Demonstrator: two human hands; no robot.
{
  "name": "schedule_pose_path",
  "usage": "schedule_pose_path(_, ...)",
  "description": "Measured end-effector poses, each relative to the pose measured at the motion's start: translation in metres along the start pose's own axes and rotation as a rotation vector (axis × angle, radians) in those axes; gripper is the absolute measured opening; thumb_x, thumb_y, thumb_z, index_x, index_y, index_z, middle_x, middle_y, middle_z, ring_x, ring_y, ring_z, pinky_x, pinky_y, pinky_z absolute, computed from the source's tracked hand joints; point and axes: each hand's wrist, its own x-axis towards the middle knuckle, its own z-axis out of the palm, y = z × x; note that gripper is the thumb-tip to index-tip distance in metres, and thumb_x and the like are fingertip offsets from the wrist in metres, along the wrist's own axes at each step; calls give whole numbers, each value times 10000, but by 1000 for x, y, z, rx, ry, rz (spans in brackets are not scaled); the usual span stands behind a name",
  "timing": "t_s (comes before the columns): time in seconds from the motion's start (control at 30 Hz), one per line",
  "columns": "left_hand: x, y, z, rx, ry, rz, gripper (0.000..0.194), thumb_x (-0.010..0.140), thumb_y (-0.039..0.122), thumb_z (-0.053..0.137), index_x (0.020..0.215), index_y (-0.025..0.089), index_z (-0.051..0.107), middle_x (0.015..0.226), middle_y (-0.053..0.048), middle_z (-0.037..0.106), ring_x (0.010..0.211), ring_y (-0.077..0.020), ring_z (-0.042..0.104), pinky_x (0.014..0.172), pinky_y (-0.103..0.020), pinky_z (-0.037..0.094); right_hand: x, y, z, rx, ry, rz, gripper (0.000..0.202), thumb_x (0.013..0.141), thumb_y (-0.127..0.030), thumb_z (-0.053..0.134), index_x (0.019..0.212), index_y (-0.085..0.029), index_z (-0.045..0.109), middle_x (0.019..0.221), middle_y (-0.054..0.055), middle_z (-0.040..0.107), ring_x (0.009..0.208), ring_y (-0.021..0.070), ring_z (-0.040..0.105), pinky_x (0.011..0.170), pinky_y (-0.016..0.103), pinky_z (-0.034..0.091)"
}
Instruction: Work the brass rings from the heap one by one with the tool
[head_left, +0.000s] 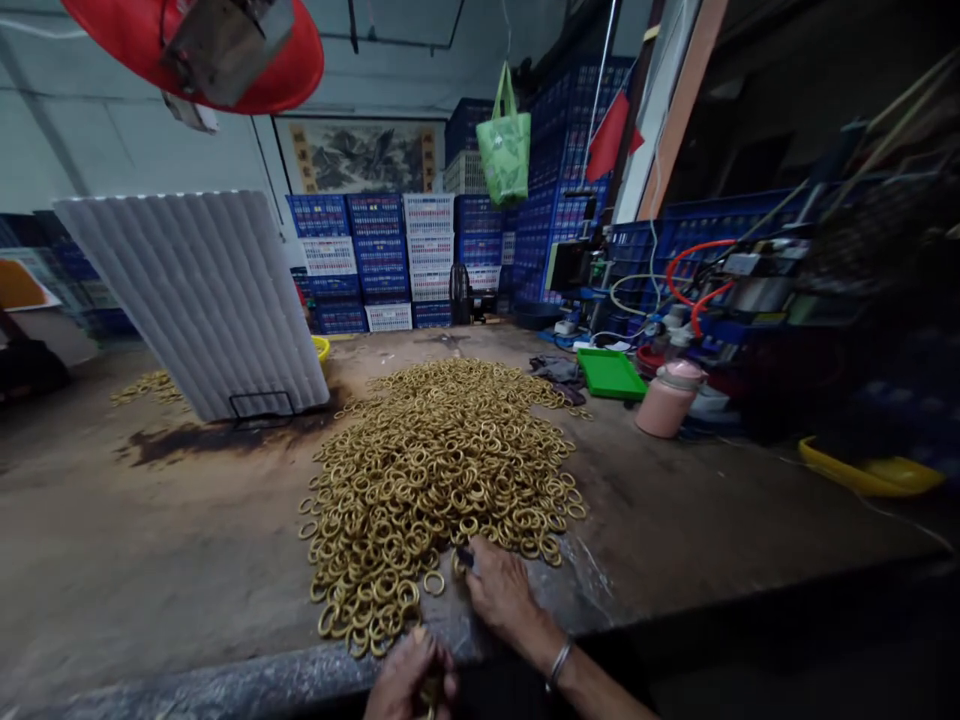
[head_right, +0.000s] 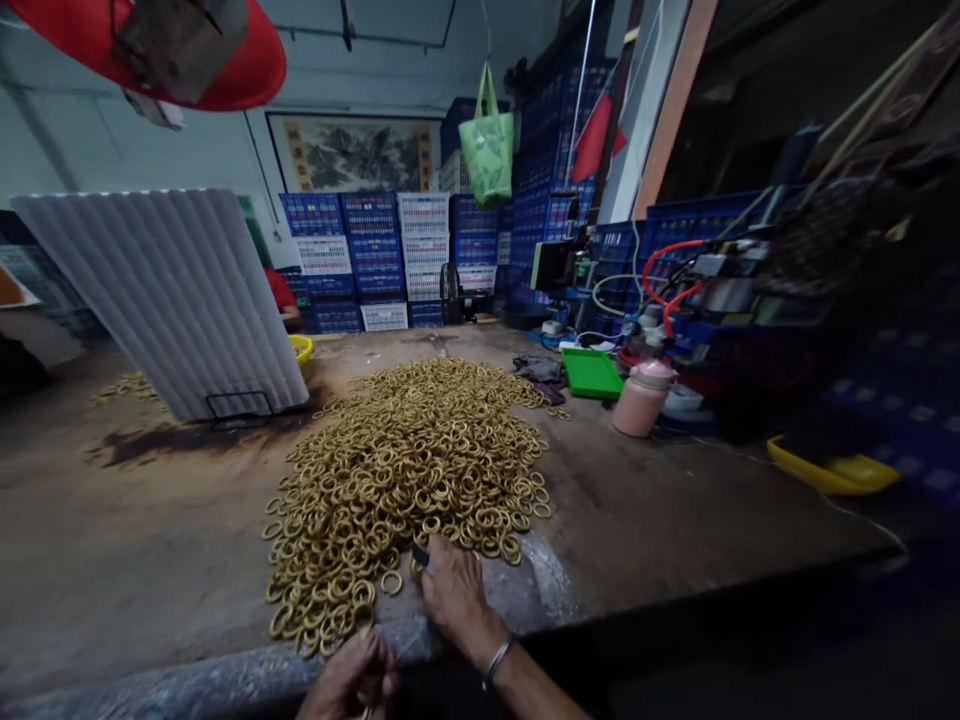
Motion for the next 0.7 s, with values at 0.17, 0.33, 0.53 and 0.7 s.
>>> schedule_pose_path(0.17,-7,10,25,182,90,153,345,697,496,599,792,174,517,584,45,471,453,-61,418,367,-150,278,-3,12,-5,163,115,-99,123,780,-171,461,869,-172,545,771,45,628,717,162,583,638,232,366)
schedule_pose_path(0.33,4,14,35,383,119,230,364,749,509,516,900,178,516,556,61,438,438,-65,404,366,-153,333,-18,8,-13,369,202,-265,99,801,-188,456,848,-188,543,756,23,613,665,136,559,626,217,384)
schedule_pose_path(0.53,7,14,38,391,135,244,356,734,525,519,705,172,484,563,57,438,427,-54,395,354,-145,301,-28,2,-21,442,209,-309,85,807,-190,460,812,-185,544,712,14,594,622,122,536,587,211,382)
schedule_pose_path(0.7,5,14,39,355,159,206,352,703,505,562,667,162,489,545,58,432,434,-55,391,363,-146,292,-30,2,-17,476,198,-307,81,806,-189,466,796,-180,547,707,16,593,628,120,536,593,211,385)
